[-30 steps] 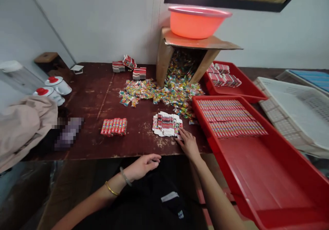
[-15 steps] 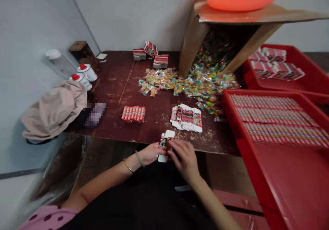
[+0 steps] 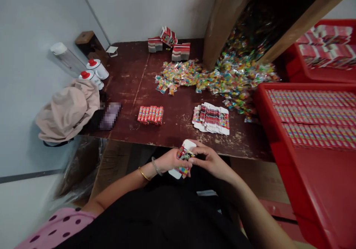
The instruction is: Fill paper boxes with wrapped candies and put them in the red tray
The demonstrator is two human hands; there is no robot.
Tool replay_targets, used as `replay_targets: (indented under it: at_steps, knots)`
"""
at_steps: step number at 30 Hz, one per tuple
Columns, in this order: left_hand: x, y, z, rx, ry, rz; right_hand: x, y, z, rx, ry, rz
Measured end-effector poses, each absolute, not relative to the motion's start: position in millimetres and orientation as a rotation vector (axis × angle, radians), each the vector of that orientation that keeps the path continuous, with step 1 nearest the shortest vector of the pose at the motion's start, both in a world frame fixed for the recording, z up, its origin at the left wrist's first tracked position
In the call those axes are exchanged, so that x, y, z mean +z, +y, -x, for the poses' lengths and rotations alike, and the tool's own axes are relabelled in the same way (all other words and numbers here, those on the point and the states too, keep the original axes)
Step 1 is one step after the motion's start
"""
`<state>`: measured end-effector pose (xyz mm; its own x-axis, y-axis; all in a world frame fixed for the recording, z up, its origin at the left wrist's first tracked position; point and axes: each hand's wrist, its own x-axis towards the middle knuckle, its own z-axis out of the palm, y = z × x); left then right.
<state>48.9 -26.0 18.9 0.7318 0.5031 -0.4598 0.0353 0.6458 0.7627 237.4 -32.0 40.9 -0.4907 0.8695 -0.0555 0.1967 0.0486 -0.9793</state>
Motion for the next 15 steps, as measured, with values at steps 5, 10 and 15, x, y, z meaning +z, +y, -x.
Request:
replay_targets:
  at_steps: [5,10,15]
  knots:
    - [6,-33,-56,0.711,1.08,-1.071,24,-52,-214,1.218,-1.381,1.344]
    - [12,-45,-47,0.964,1.162,-1.273,14,-78,-201,1.225,-1.196,1.397]
    - [14,-58,-33,0.783,1.143,-1.339,10,-101,-193,1.265,-1.035,1.387]
